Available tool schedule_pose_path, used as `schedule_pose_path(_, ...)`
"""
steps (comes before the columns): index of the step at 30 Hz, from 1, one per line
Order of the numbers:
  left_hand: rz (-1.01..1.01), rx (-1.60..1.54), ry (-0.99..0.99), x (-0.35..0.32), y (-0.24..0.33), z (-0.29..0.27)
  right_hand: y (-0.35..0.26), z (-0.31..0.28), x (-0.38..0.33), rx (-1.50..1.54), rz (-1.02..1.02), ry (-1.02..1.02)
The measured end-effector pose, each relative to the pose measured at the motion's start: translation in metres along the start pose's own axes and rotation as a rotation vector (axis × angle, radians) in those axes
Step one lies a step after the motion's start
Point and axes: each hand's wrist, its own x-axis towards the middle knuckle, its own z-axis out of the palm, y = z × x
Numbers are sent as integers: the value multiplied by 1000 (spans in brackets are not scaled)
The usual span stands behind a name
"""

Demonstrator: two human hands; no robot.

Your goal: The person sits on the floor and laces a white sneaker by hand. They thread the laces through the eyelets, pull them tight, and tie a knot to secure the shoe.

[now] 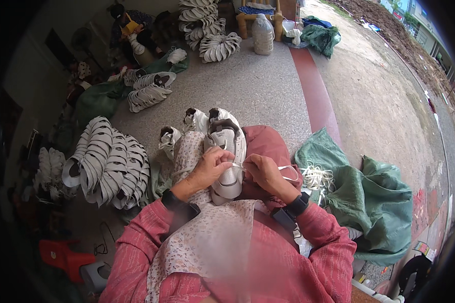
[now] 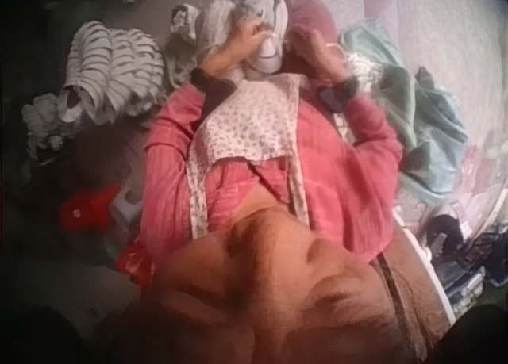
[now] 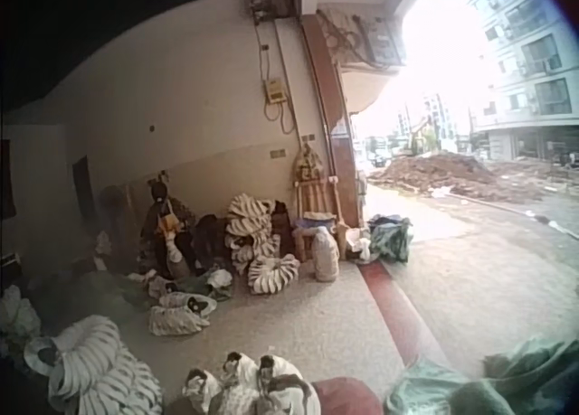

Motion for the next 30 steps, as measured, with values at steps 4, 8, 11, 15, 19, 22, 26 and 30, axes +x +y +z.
schedule_pose_path(4,-70,-125,-23,5,-12,7,10,10,6,-149,-152,53)
schedule_pose_path(8,-80,-151,-52,7,-19,8,14,11,7,-205,-147,41)
schedule_pose_path(11,-75,-143,-45,7,-18,10,14,8,7,-164,-91,15)
schedule_pose_path(15,-69,-198,-52,6,-20,9,13,13,6,-102,-60,30)
schedule_pose_path(19,-105,-230,-89,6,-9,4,17,13,5,6,12,5)
schedule_pose_path(22,-103,-254,-103,5,-10,3,17,17,9,1,20,36)
schedule_pose_path(26,-92,-273,-94,4,-16,5,13,23,12,-213,-97,65)
schedule_pose_path(30,57,-88,-64,2,-23,4,-18,-1,15,-691,-500,87)
